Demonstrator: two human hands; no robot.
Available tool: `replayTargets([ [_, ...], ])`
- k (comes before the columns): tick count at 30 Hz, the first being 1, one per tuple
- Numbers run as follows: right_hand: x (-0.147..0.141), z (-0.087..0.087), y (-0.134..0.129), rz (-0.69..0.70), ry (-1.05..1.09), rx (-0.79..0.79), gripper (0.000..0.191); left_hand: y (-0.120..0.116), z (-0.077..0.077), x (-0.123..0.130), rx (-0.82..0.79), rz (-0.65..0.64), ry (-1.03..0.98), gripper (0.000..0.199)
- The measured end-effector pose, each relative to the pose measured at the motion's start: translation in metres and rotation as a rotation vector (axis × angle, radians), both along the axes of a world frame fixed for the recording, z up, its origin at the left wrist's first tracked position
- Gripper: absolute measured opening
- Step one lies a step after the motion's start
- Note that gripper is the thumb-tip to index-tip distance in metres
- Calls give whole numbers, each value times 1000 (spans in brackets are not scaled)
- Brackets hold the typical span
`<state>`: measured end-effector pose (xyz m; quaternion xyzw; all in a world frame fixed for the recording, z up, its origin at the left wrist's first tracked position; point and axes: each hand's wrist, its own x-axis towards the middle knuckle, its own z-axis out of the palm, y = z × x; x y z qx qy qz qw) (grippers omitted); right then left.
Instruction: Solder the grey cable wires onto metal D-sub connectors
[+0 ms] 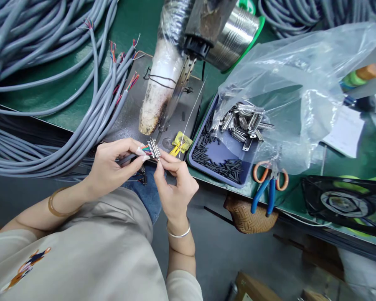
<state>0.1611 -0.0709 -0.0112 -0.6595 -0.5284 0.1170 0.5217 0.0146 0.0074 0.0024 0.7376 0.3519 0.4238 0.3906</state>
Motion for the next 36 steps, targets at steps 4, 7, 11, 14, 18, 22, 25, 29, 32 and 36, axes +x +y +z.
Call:
replayTargets([
  [4, 1, -1, 5, -7, -51, 45, 10, 3, 3, 3, 112, 13, 48, 12],
  [7, 2, 0, 9, -10, -64, 40, 13, 6, 5, 4, 147, 6, 94, 13],
  [11, 5, 2, 15, 5, -63, 35, 11, 10, 8, 5, 177, -2, 135, 14],
  [14, 7, 3, 18, 22, -56, 41, 9, 12, 9, 6, 205, 14, 160, 13],
  [18, 9, 6, 21, 29, -80, 55, 8, 13, 12, 7, 260, 57, 191, 13],
  [22, 9, 11, 25, 13, -150, 68, 7, 13, 16, 8, 275, 69, 203, 14],
  [25, 9, 13, 28, 1, -212, 82, 6, 14, 17, 8, 254, 74, 196, 13],
  [29, 11, 13, 27, 13, -250, 96, 8, 14, 18, 7, 196, 61, 161, 12],
  [32, 12, 10, 24, 47, -219, 98, 11, 12, 16, 6, 152, 23, 159, 12],
  [36, 13, 7, 19, 52, -227, 82, 11, 10, 13, 6, 137, -10, 161, 12],
])
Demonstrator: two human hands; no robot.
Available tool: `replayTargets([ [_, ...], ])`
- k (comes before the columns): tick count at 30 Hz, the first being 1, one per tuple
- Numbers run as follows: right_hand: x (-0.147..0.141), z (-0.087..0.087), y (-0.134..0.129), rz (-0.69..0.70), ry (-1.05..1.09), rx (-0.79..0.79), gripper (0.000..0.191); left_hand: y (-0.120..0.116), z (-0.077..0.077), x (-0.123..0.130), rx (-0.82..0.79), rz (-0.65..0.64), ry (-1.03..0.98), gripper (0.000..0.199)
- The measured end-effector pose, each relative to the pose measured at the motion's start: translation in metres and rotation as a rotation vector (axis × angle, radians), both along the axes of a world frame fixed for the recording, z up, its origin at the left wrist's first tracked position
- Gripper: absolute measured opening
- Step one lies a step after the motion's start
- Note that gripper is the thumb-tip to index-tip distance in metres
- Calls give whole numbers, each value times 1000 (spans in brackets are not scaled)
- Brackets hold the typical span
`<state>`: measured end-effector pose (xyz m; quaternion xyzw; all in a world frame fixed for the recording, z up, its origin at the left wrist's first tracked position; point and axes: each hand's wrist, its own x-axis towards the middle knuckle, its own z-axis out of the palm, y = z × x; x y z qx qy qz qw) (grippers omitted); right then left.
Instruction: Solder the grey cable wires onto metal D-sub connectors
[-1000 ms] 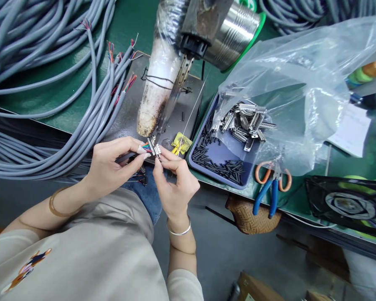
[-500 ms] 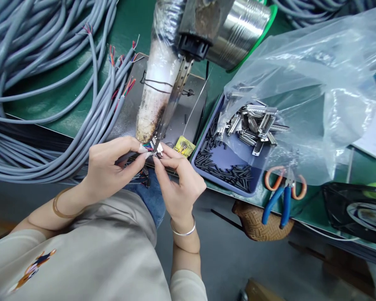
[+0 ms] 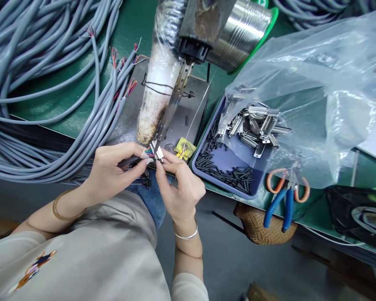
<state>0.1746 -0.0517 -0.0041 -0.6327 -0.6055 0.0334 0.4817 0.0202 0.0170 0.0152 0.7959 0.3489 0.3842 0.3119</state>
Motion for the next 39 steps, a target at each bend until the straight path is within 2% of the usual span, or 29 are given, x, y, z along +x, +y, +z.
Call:
replayTargets([
  [5, 2, -4, -6, 4, 69, -14, 8, -2, -1, 0, -17, -4, 6, 12],
  [7, 5, -5, -9, -40, 97, 16, 7, -3, -2, 0, -35, 0, -10, 12],
  [10, 10, -4, -13, -187, 105, 294, 6, -4, -3, 0, -128, 0, -77, 14],
  [12, 11, -2, -14, -200, 124, 469, 17, -4, -4, -1, -222, -6, -121, 16],
  [13, 11, -1, -15, -179, 143, 479, 24, -4, -4, -1, -265, -6, -135, 17],
  [16, 7, 0, -17, -134, 128, 261, 31, -1, -3, -1, -340, 1, -162, 17],
  [18, 4, -2, -16, -100, 77, 113, 23, 0, -2, -1, -344, 3, -164, 16],
  [21, 1, -6, -10, 14, 23, 24, 15, 2, -2, 2, -258, 26, -146, 16],
  [26, 0, -8, 2, 15, 45, 56, 12, 1, -6, 7, 5, 103, -111, 16],
  [30, 0, -3, 6, 10, 30, 83, 13, 0, -7, 10, 118, 131, -95, 15],
  [35, -1, 3, 8, -2, -29, 99, 16, 1, -4, 9, 119, 117, -94, 15],
  [39, -2, 2, 7, 6, 18, 97, 15, 1, -2, 8, 99, 99, -97, 15],
])
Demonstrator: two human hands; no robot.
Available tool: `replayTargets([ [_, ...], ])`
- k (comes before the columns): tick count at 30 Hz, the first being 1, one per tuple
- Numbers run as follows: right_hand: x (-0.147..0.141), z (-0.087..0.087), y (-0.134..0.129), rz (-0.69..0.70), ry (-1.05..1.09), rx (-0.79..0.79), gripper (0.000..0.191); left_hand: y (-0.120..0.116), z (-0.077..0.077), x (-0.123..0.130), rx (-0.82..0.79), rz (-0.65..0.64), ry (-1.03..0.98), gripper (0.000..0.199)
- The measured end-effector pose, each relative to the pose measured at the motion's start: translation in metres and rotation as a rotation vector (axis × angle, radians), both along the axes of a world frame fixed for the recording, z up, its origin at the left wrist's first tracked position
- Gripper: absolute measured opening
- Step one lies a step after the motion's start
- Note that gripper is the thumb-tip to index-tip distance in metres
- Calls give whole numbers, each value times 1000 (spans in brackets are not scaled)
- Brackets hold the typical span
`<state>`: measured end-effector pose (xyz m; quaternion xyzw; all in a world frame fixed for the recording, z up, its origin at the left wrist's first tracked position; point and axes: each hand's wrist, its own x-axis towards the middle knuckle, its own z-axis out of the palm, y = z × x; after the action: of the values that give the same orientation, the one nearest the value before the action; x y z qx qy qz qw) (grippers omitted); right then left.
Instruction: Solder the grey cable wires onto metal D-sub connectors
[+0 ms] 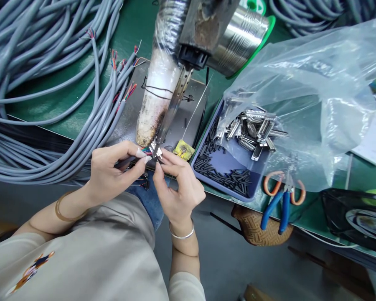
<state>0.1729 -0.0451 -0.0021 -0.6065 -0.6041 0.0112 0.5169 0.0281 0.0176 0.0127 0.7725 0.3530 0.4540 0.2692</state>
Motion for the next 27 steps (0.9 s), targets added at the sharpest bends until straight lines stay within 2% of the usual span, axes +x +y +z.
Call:
replayTargets([
  [5, 0, -1, -2, 3, 21, -10, 16, 0, 1, 1, -9, 9, 8, 16],
  [13, 4, -2, -4, 5, -98, -18, 17, -3, 3, -1, -80, -8, 40, 16],
  [27, 2, -2, -4, -15, -135, -2, 17, -6, -1, -1, -56, 4, 85, 13],
])
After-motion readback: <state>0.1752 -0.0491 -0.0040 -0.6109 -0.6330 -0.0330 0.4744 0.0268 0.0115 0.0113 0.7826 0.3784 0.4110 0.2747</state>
